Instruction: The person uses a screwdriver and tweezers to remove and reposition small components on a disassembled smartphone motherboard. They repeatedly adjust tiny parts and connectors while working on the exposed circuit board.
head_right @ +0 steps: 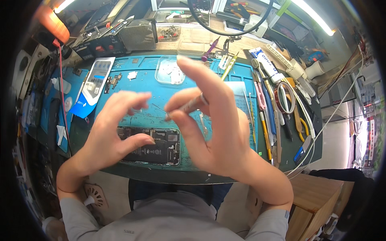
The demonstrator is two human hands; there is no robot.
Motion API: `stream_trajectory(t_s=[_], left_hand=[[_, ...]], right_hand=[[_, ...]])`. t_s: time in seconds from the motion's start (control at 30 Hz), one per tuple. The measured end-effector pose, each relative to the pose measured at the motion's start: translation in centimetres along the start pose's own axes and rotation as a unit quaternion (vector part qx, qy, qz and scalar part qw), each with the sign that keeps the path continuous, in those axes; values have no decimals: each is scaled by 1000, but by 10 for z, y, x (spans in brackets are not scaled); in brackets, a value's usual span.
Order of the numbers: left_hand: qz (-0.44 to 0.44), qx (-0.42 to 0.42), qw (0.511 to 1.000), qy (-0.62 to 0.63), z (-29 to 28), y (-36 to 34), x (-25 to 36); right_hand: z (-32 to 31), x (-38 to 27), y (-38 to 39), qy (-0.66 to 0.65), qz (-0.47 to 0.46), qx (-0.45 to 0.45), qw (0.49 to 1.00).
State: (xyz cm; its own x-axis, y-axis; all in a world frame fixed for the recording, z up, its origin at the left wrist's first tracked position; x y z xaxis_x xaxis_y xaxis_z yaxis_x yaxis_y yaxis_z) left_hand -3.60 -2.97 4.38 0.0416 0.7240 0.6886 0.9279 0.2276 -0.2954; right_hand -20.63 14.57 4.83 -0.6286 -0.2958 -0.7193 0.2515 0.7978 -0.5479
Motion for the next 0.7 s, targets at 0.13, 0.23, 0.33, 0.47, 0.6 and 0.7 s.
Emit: stream_trajectory(t_s=[0.13, 0.23, 0.33, 0.47, 0.6, 0.7], left_hand=[[20, -74, 997, 3, 12, 27, 18], [32, -51, 998, 16, 30, 39, 21], [24, -47, 998, 24, 35, 41, 23], [18, -35, 999, 20, 38, 40, 22], [19, -29, 999, 22, 39, 39, 22], [20, -27, 999, 19, 39, 39, 21]], right_hand=[[-8, -3, 18, 18, -53, -80, 995], [-3, -6, 19, 43, -82, -109, 990], [2, -2, 18, 35, -97, -90, 991], [10, 5, 21, 36, -109, -54, 992], [12, 5, 20, 42, -115, -47, 991], [13, 6, 19, 39, -118, -47, 991]])
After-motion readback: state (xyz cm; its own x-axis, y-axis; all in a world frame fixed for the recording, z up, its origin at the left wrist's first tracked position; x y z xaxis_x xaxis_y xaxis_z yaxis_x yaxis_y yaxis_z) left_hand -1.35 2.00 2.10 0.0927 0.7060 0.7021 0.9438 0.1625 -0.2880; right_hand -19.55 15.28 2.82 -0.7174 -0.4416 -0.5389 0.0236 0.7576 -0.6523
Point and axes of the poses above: each hand's wrist, its own y-axis away from the middle knuckle, its own z-axis out of the palm, x = y × z, the point moved 1 cm from there along -y, towards the middle knuckle, and after that the axes turned 3 degrees about -x, right-handed, at the moved point
